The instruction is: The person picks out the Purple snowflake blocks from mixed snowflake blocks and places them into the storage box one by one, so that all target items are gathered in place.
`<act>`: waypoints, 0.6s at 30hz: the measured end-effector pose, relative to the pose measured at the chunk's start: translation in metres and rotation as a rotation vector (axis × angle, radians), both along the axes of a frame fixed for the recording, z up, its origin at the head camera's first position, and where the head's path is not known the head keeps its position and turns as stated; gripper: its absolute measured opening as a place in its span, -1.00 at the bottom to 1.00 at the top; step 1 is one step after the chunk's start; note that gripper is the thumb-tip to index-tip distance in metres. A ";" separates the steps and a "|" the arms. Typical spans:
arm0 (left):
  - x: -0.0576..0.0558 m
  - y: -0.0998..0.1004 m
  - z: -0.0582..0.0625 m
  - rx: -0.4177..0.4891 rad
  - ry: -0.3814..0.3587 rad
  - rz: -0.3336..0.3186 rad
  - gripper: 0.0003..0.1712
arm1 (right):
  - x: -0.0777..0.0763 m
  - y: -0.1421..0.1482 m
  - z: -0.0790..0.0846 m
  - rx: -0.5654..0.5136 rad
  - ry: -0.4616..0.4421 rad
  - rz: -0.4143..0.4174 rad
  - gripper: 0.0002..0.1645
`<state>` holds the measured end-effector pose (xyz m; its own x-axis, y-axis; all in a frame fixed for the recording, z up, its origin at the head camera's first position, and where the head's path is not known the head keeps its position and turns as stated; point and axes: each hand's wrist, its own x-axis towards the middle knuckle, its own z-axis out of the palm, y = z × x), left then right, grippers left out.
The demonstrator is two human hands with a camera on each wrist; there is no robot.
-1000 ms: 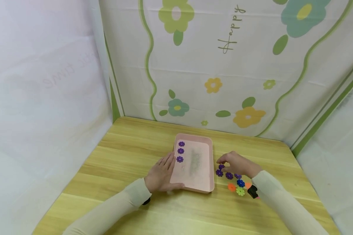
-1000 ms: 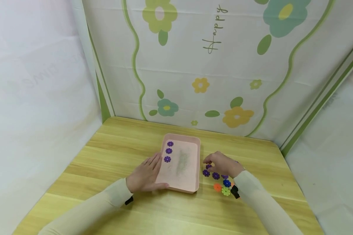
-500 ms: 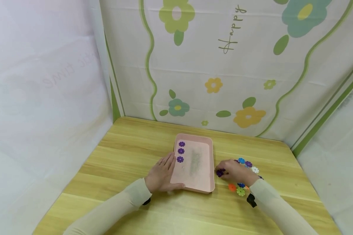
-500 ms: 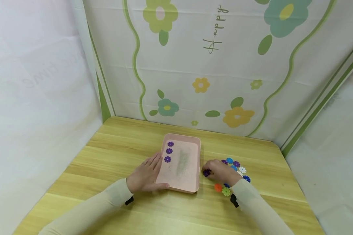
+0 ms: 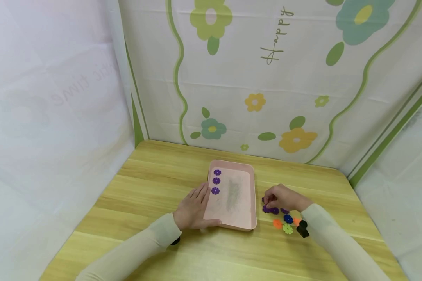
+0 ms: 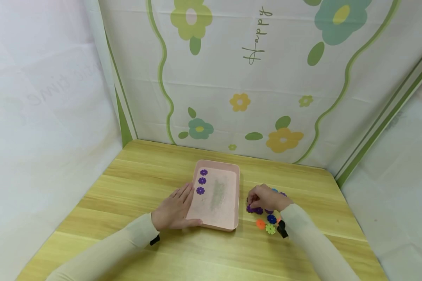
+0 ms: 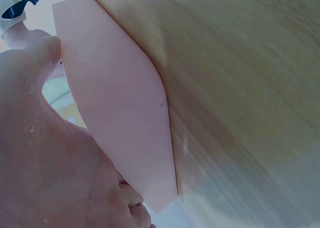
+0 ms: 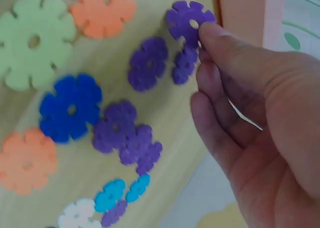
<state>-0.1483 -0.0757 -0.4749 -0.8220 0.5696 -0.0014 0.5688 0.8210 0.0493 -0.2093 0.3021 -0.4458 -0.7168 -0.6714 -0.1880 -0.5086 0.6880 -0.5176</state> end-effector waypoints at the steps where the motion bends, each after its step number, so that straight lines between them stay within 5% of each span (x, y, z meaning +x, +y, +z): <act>1: 0.000 0.000 -0.001 -0.003 0.000 0.000 0.38 | -0.001 0.001 0.004 -0.002 -0.011 -0.004 -0.91; 11: -0.002 -0.002 0.001 -0.022 0.017 -0.012 0.37 | -0.013 0.001 0.034 -0.003 -0.156 -0.126 -0.86; 18: -0.001 0.000 0.006 -0.041 -0.011 -0.003 0.38 | -0.015 -0.026 0.044 -0.045 -0.261 -0.126 -0.82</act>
<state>-0.1493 -0.0752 -0.4690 -0.8199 0.5715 -0.0339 0.5711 0.8206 0.0215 -0.2243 0.2762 -0.4013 -0.7265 -0.5921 -0.3487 -0.2666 0.7106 -0.6511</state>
